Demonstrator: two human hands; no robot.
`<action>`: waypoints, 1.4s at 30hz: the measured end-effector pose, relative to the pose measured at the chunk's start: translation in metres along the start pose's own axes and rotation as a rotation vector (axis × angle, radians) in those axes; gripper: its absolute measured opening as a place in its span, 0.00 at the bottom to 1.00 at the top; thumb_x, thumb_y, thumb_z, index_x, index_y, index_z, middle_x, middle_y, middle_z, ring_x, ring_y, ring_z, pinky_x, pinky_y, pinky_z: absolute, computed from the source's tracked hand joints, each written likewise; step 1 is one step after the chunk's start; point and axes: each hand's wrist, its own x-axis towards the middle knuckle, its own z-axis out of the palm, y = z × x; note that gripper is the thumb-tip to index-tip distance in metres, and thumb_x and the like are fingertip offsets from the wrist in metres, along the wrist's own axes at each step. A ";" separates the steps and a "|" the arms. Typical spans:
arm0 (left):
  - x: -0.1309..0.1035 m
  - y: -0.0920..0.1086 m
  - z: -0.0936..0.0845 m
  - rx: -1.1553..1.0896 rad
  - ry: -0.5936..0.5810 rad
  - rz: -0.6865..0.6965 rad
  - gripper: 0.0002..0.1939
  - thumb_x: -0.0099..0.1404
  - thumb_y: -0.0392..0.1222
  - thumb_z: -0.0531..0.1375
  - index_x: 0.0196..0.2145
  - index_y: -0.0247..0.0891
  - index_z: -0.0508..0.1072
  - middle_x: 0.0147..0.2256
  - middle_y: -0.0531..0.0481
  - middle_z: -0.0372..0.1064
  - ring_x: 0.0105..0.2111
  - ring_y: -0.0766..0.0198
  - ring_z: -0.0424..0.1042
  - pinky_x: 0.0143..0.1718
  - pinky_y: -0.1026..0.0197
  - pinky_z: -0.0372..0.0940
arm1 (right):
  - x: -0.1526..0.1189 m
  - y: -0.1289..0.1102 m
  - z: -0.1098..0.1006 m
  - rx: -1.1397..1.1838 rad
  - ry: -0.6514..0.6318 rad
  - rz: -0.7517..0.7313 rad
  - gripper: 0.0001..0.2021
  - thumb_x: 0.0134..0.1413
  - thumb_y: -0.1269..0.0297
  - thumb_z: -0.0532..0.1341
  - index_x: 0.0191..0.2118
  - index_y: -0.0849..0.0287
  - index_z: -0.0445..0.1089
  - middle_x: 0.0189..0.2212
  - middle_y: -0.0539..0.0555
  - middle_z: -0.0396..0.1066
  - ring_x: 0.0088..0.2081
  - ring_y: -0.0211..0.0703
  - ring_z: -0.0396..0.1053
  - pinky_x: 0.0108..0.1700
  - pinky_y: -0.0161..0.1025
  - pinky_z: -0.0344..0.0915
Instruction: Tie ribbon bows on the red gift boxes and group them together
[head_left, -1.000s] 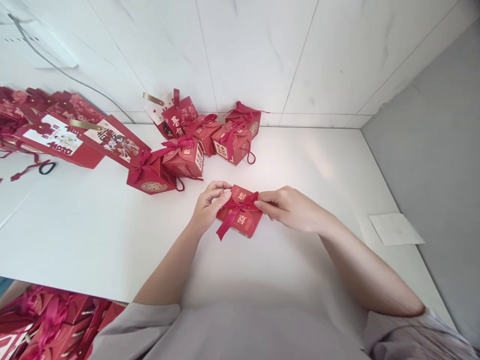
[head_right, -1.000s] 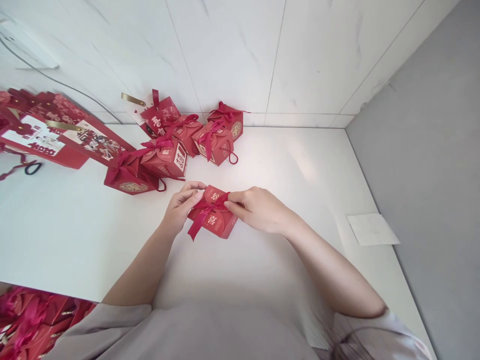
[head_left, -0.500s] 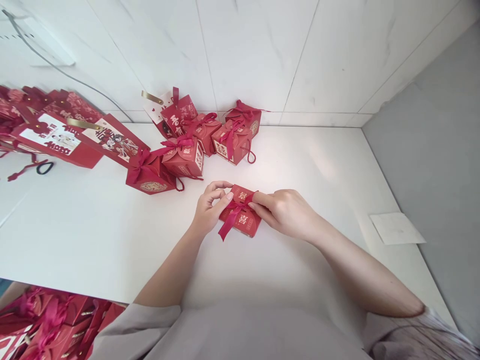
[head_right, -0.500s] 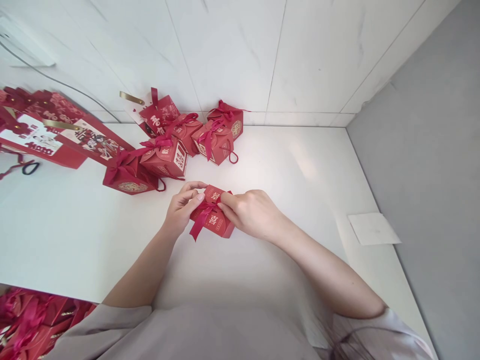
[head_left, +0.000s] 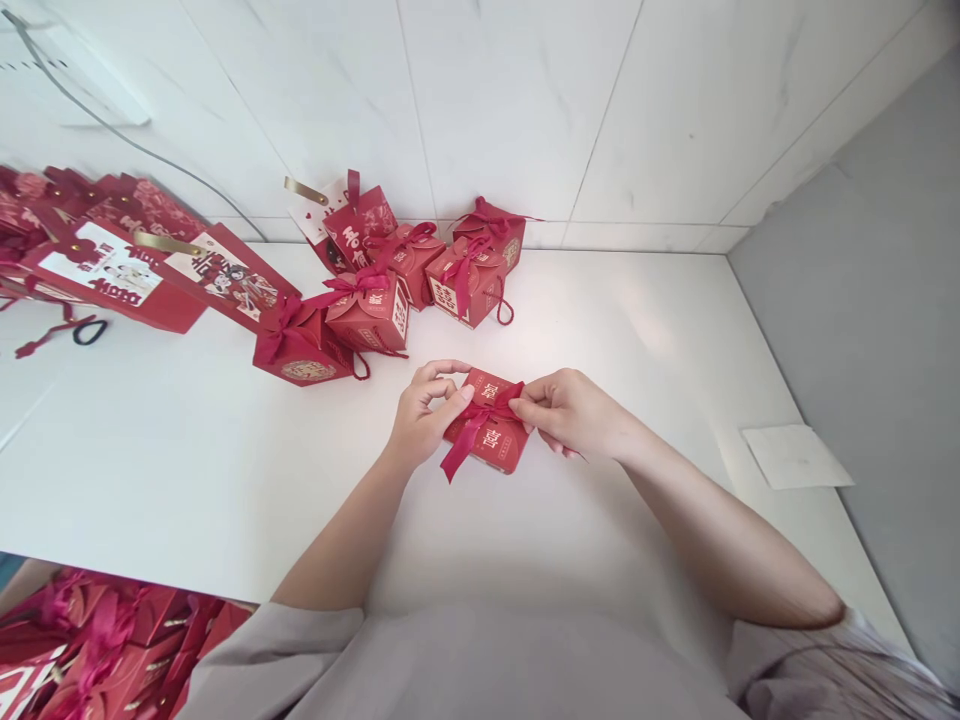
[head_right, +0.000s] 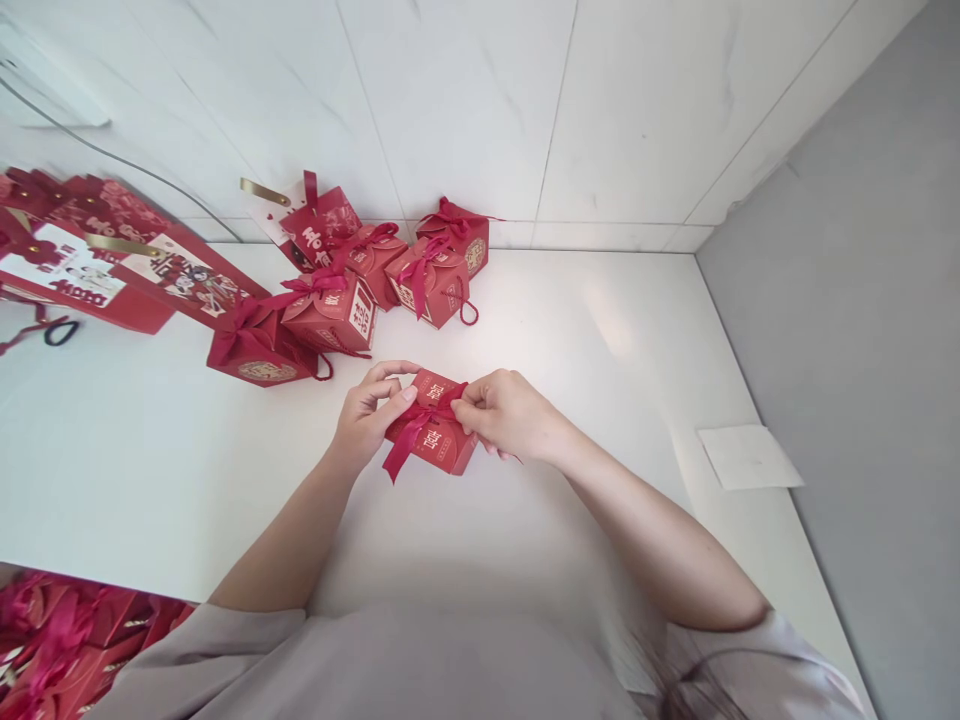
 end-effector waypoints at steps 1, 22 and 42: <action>0.000 0.000 0.001 -0.030 -0.002 -0.017 0.23 0.65 0.50 0.60 0.16 0.37 0.63 0.48 0.45 0.69 0.48 0.54 0.70 0.52 0.50 0.64 | 0.000 0.000 -0.002 0.014 -0.012 0.005 0.18 0.59 0.56 0.56 0.21 0.58 0.63 0.10 0.44 0.62 0.11 0.32 0.58 0.13 0.30 0.55; -0.001 -0.008 0.010 -0.109 0.085 0.020 0.20 0.67 0.51 0.58 0.22 0.37 0.71 0.51 0.44 0.66 0.51 0.56 0.68 0.55 0.51 0.64 | -0.007 -0.001 -0.018 -0.006 -0.221 0.050 0.18 0.58 0.51 0.58 0.24 0.59 0.69 0.12 0.46 0.64 0.14 0.34 0.62 0.17 0.31 0.58; 0.002 -0.006 0.000 -0.319 -0.018 -0.005 0.22 0.69 0.52 0.54 0.24 0.37 0.74 0.49 0.44 0.68 0.52 0.55 0.67 0.58 0.53 0.59 | -0.038 0.012 -0.084 -0.667 -0.005 0.063 0.13 0.58 0.55 0.55 0.35 0.52 0.75 0.33 0.51 0.77 0.29 0.44 0.73 0.27 0.38 0.62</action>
